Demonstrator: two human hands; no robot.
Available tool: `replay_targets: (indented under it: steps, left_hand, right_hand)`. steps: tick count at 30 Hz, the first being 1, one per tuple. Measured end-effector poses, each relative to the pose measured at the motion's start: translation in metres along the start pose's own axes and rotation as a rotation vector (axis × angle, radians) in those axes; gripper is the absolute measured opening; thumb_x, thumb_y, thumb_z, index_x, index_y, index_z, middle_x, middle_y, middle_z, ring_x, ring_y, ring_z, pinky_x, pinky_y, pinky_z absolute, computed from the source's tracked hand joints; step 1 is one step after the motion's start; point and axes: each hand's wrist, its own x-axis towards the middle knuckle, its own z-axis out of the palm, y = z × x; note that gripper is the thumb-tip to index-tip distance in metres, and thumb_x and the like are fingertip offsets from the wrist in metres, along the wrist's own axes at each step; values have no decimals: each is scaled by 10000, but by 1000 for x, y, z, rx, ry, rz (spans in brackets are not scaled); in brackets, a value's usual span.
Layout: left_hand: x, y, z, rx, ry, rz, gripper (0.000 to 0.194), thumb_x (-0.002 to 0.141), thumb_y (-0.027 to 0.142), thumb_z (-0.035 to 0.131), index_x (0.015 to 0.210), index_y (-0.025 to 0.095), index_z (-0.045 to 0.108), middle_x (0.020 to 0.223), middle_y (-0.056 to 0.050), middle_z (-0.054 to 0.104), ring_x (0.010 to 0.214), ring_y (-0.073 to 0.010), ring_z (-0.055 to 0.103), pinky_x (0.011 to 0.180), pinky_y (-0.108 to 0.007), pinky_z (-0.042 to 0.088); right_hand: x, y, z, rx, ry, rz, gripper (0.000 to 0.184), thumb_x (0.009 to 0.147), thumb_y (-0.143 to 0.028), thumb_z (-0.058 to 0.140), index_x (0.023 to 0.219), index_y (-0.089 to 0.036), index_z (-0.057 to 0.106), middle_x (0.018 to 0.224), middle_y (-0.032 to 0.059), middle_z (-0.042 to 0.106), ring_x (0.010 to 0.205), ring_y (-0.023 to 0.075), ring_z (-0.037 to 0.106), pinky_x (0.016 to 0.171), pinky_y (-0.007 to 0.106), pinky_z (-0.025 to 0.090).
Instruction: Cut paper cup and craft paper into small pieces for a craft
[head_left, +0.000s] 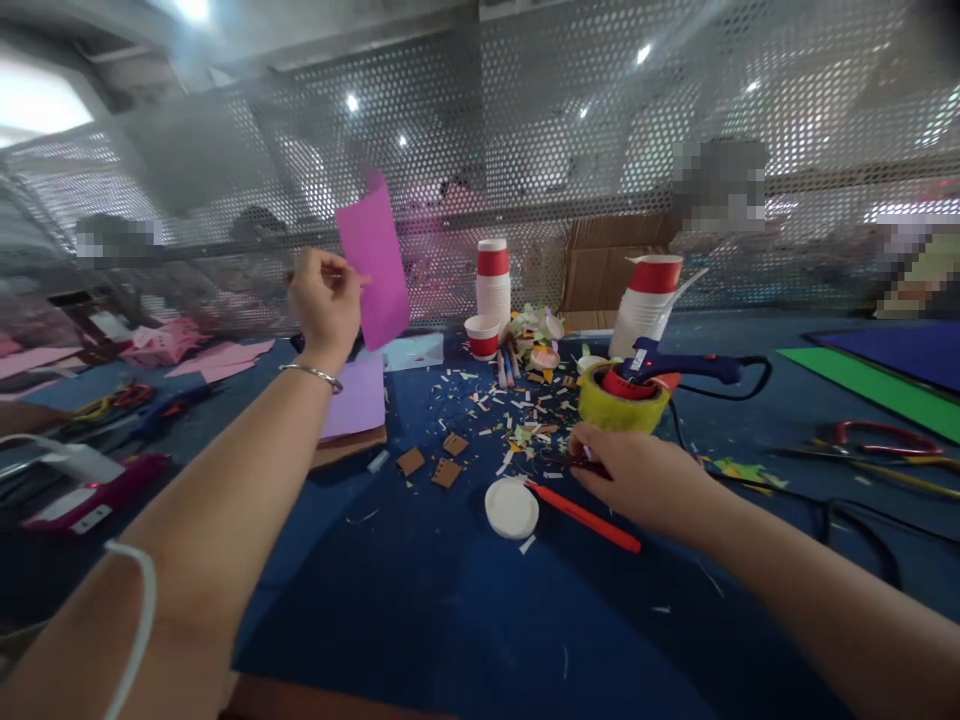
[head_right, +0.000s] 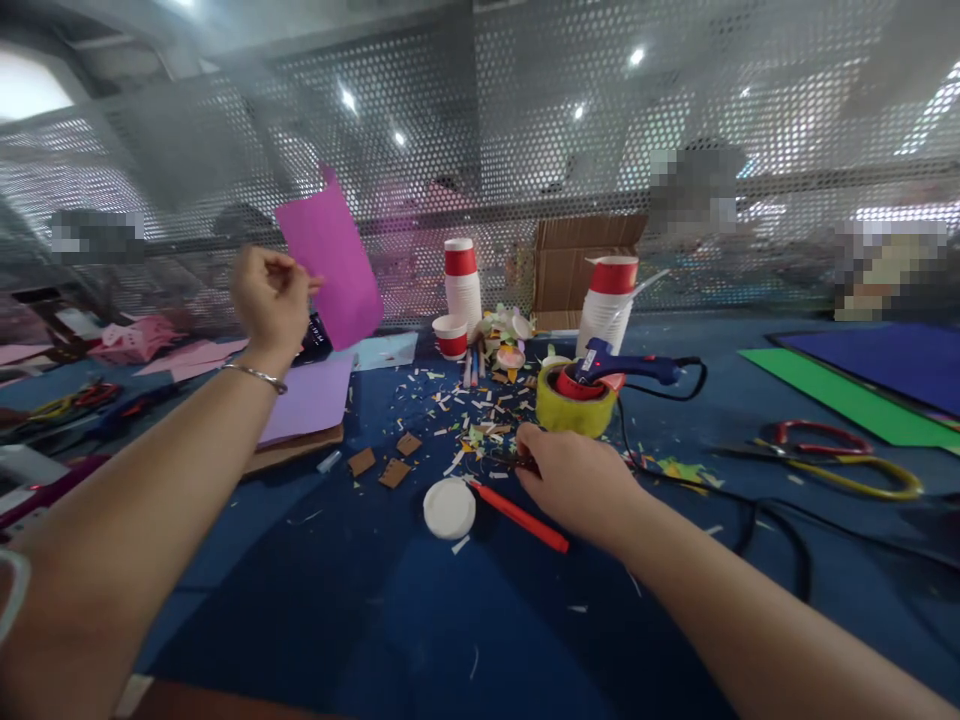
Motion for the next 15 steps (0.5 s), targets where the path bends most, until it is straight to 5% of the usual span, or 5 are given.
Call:
replay_targets:
  steps: [8, 15]
  left_hand:
    - [3, -14, -57, -99, 65, -126, 165, 809, 106, 561, 840, 207, 435, 745, 57, 565, 689, -102, 701, 728, -318, 620]
    - [-20, -53, -121, -22, -42, -296, 294, 694, 435, 601, 668, 212, 411, 513, 66, 567, 645, -175, 685, 783, -569, 598]
  right_hand:
    - [1, 2, 4, -12, 13, -16, 108, 895, -247, 523, 971, -207, 588, 863, 73, 720, 786, 252, 675, 542, 282, 274]
    - [2, 4, 7, 8, 30, -35, 115, 899, -246, 514, 972, -202, 591, 869, 79, 721, 801, 253, 675, 564, 282, 291]
